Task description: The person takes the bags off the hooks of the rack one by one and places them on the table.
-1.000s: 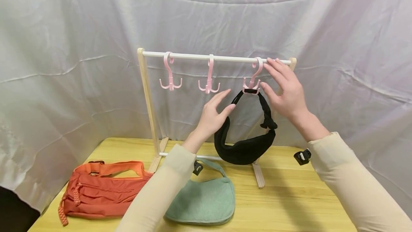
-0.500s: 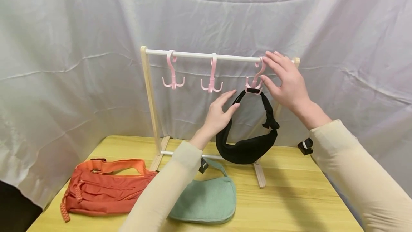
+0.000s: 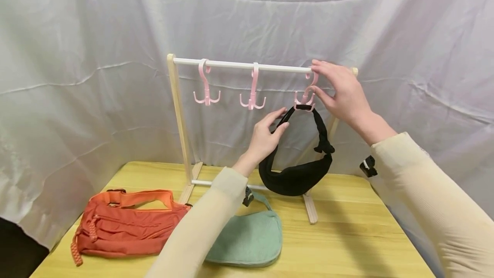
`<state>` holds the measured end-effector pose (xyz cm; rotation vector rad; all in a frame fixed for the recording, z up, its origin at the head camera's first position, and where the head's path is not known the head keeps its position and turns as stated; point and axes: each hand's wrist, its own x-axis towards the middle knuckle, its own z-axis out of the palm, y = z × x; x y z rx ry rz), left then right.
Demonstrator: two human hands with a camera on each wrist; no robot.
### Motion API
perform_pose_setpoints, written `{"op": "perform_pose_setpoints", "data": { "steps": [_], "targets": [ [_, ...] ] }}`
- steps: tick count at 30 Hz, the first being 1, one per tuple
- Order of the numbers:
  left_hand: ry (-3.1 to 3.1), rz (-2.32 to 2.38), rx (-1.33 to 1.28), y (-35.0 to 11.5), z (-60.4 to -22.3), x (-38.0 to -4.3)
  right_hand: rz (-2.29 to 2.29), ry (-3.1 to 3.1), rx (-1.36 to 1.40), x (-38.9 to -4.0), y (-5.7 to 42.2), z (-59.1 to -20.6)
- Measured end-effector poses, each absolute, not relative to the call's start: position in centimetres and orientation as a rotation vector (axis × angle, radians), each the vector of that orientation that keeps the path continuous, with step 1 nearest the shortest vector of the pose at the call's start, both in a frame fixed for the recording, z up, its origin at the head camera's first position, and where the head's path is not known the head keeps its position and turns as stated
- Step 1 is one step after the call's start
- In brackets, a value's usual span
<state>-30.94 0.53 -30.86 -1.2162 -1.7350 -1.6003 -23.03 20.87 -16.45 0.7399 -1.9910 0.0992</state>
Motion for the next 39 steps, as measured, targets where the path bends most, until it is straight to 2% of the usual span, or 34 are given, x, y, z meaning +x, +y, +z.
{"op": "perform_pose_setpoints", "data": {
  "steps": [16,39],
  "targets": [
    [-1.586,-1.891,-1.068,2.1,-30.3,-30.6,0.225,-1.836,0.821,-23.8,20.4,-16.7],
    [-1.579,-1.949,-1.015,1.8,-29.9,-29.7,0.224,-1.819,0.783,-23.9,20.4,-17.2]
  ]
}}
